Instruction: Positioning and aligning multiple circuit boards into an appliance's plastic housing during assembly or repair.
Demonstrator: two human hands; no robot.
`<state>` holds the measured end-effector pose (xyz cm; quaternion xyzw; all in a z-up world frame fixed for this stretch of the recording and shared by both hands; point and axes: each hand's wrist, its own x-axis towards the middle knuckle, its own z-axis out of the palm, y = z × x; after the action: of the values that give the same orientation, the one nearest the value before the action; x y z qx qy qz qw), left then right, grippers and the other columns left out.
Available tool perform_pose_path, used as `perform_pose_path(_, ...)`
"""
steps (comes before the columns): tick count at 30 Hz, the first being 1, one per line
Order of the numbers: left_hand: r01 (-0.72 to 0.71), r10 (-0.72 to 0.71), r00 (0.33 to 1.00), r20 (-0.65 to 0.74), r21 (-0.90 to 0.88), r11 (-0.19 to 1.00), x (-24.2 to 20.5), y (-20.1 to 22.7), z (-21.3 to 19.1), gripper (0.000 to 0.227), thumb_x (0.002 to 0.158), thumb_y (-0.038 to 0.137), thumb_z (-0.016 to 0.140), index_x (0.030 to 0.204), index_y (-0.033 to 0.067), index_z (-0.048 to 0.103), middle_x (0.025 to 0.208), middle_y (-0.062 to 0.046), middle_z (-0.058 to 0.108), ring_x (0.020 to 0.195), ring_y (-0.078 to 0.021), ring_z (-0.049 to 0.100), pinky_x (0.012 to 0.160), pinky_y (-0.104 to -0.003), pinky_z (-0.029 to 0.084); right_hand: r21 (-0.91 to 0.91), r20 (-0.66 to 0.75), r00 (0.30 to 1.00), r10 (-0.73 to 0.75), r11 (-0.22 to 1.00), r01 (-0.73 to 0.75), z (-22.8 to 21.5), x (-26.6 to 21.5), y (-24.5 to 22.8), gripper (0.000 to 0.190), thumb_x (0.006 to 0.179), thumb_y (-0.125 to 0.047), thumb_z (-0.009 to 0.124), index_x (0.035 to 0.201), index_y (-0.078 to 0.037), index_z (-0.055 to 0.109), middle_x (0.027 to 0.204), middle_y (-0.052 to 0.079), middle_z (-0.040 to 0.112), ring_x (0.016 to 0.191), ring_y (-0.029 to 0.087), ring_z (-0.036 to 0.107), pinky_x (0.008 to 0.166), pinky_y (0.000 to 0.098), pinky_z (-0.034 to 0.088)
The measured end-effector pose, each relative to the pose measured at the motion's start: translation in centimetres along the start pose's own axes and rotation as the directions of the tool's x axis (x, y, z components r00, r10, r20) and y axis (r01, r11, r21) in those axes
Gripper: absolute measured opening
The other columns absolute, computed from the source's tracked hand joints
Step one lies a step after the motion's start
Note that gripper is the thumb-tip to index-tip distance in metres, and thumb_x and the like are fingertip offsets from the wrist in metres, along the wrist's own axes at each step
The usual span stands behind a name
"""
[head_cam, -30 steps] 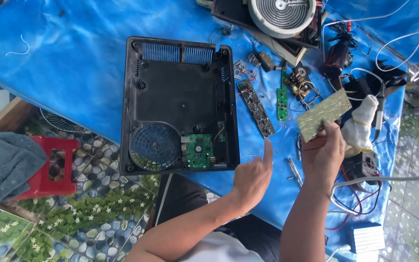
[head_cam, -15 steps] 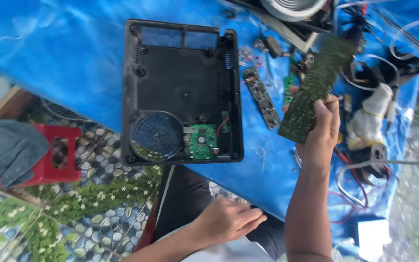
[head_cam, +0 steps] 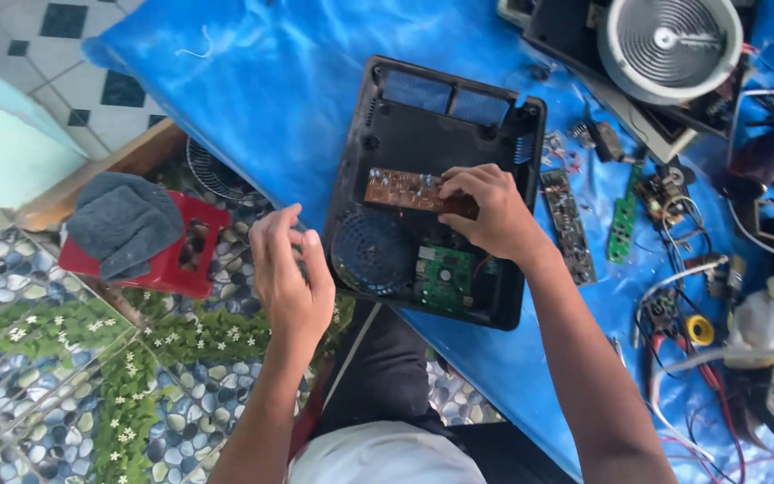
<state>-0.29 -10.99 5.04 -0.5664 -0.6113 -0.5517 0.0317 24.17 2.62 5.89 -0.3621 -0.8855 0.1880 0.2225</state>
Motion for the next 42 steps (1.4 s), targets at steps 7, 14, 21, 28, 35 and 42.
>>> perform_pose_path(7, 0.184, -0.177, 0.967, 0.182, -0.019, 0.983, -2.8, -3.4, 1.8, 0.033, 0.114, 0.018, 0.039, 0.135, -0.0022, 0.055, 0.118, -0.019, 0.056, 0.097, -0.0407, 0.064, 0.081, -0.051, 0.056, 0.143, 0.12, 0.992, -0.028, 0.99, 0.01, 2.1, 1.1, 1.1, 0.037, 0.085, -0.004, 0.084, 0.119, 0.0, 0.072, 0.123, 0.024, 0.071, 0.123, 0.052, 0.061, 0.106, 0.0642, 0.045)
perform_pose_path(14, 0.188, -0.194, 0.958, 0.21, 0.05, 0.981, -4.6, -4.9, 3.7, 0.036, 0.115, 0.02, 0.037, 0.131, -0.0011, 0.061, 0.112, -0.019, 0.063, 0.095, -0.039, 0.066, 0.083, -0.048, 0.054, 0.168, 0.133, 0.991, -0.018, 0.986, -0.005, 2.4, 1.0, 1.8, 0.033, 0.089, 0.003, 0.077, 0.121, 0.003, 0.072, 0.121, 0.024, 0.072, 0.124, 0.048, 0.064, 0.112, 0.0608, 0.043)
perform_pose_path(21, 0.202, -0.204, 0.956, 0.211, 0.033, 0.979, -5.3, -5.8, 3.9, 0.038, 0.114, 0.022, 0.037, 0.131, -0.0008, 0.062, 0.106, -0.018, 0.066, 0.095, -0.0362, 0.063, 0.084, -0.045, 0.052, 0.165, 0.177, 0.984, 0.036, 0.984, -0.066, 2.2, 1.0, 2.0, 0.042, 0.09, 0.004, 0.074, 0.131, 0.003, 0.068, 0.121, 0.025, 0.072, 0.123, 0.051, 0.063, 0.104, 0.0653, 0.048)
perform_pose_path(28, 0.216, -0.217, 0.957, 0.19, 0.025, 0.976, -5.5, -6.0, 4.1, 0.038, 0.114, 0.021, 0.039, 0.131, -0.002, 0.064, 0.106, -0.018, 0.066, 0.095, -0.0352, 0.063, 0.084, -0.044, 0.053, 0.117, 0.196, 0.978, 0.064, 0.989, -0.088, 2.3, 1.0, 2.4, 0.045, 0.09, 0.001, 0.076, 0.134, -0.001, 0.068, 0.12, 0.021, 0.073, 0.123, 0.047, 0.064, 0.103, 0.0636, 0.049)
perform_pose_path(35, 0.22, -0.218, 0.959, 0.179, 0.01, 0.976, -5.5, -6.1, 4.2, 0.035, 0.113, 0.02, 0.042, 0.13, -0.0019, 0.064, 0.106, -0.019, 0.066, 0.097, -0.0358, 0.063, 0.085, -0.045, 0.053, 0.116, 0.196, 0.978, 0.065, 0.989, -0.089, 1.5, 1.0, 2.2, 0.05, 0.088, 0.005, 0.074, 0.137, 0.0, 0.066, 0.122, 0.023, 0.072, 0.123, 0.052, 0.062, 0.097, 0.0661, 0.051)
perform_pose_path(42, 0.231, -0.229, 0.957, 0.177, 0.006, 0.973, -5.7, -6.2, 4.3, 0.035, 0.112, 0.019, 0.043, 0.13, -0.0013, 0.064, 0.106, -0.018, 0.067, 0.098, -0.0348, 0.062, 0.085, -0.046, 0.054, 0.112, 0.184, 0.982, 0.03, 0.992, -0.051, 1.8, 0.7, 2.7, 0.047, 0.087, 0.004, 0.073, 0.134, 0.002, 0.067, 0.12, 0.025, 0.072, 0.12, 0.052, 0.064, 0.102, 0.0653, 0.048)
